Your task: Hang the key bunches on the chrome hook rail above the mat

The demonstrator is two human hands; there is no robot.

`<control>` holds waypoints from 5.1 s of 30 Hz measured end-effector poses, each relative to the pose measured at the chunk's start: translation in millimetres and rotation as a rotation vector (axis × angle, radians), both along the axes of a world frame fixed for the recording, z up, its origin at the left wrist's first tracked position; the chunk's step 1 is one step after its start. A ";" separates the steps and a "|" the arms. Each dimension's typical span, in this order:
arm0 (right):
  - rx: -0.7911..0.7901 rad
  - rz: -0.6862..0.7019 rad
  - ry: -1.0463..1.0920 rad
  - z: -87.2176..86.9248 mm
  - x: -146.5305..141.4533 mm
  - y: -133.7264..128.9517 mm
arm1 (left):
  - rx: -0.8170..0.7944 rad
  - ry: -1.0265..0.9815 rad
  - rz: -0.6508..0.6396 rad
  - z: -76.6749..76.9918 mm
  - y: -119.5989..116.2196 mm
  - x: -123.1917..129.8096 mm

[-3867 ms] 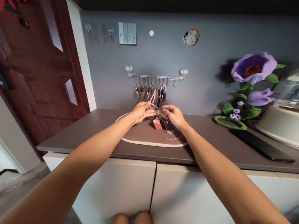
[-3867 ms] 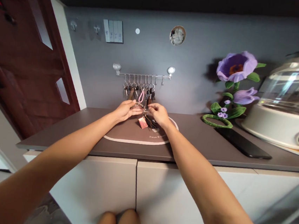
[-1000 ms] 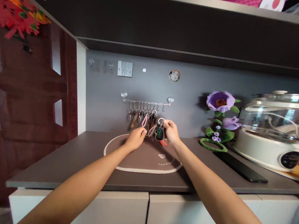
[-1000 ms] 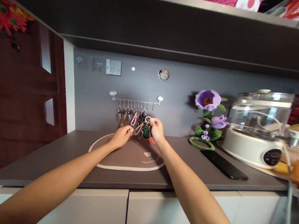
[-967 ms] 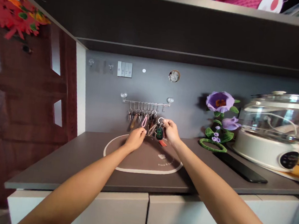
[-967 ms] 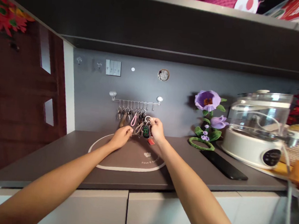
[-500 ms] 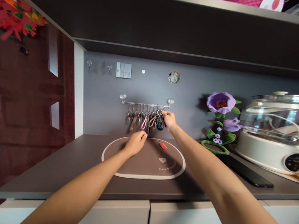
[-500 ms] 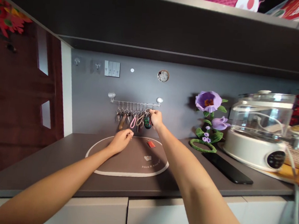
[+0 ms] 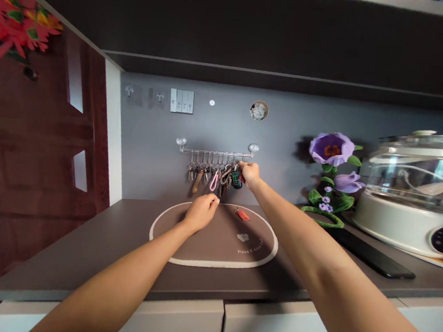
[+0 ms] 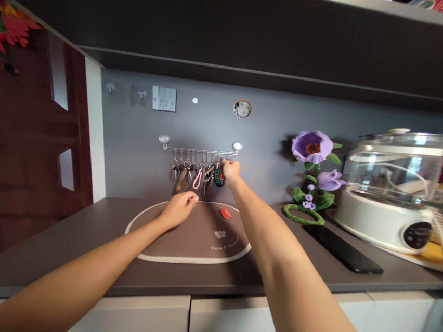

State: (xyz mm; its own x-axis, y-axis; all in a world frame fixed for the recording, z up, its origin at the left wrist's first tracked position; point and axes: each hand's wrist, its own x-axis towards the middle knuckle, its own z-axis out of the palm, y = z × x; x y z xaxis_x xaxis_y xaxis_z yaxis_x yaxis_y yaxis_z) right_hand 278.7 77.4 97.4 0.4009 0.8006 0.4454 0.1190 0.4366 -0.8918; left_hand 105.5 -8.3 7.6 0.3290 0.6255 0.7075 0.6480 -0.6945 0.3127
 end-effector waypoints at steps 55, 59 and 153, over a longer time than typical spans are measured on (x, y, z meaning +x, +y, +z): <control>-0.307 0.048 -0.257 -78.2 30.0 -63.6 | -0.084 0.039 -0.109 -5.6 -1.2 3.2; -0.366 0.096 -0.384 -93.3 36.3 -74.6 | -0.109 0.044 -0.127 -6.8 -1.8 3.0; 0.074 0.004 0.230 -3.4 15.7 -6.2 | -0.209 0.020 -0.182 -15.9 3.4 6.8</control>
State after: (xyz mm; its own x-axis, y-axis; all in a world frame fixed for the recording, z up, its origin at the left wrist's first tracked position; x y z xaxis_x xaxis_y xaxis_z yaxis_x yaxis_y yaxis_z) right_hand 294.4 71.2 94.0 0.4952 0.7711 0.4002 -0.0856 0.5017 -0.8608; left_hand 112.4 -4.9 -8.3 0.4622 0.6862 0.5617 0.5259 -0.7222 0.4494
